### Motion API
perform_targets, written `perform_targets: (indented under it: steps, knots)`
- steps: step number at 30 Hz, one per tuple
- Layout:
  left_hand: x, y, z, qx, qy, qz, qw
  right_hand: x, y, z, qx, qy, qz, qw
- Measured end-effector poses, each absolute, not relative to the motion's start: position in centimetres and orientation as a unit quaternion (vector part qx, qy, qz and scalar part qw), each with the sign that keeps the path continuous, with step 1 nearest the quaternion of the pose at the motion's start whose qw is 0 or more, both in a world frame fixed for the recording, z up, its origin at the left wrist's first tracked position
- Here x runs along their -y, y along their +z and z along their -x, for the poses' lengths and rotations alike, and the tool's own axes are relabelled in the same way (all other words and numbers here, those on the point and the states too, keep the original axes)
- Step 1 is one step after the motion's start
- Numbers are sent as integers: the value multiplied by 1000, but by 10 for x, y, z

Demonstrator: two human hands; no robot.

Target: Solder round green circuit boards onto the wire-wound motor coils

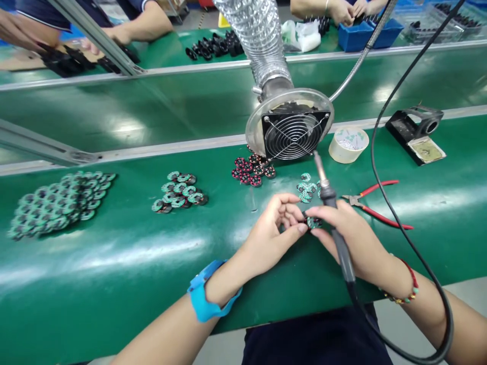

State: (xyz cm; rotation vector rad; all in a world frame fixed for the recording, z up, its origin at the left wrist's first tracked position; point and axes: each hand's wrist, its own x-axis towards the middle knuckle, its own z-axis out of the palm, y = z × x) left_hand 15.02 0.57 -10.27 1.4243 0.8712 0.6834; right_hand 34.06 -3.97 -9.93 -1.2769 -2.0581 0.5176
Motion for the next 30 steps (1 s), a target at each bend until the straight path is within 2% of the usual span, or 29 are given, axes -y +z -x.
perform_targets:
  steps: [4,7,13,16,21,30]
  knots:
    - [-9,-110,-151,-349,208,-824,395,37,-108,-355,709,203,548,396]
    - [-10,-117,-155,-340,153,-866,333,38,-116,-359,682,250,550,412]
    - [-4,-126,-165,-380,143,-878,252,44,-122,-347,714,318,479,398]
    - [-1,-129,-166,-403,137,-870,249,43,-124,-342,727,347,452,383]
    - [-4,-128,-156,-382,163,-853,315,41,-129,-342,714,390,445,373]
    - [-15,-125,-147,-369,197,-822,386,41,-132,-342,731,335,469,366]
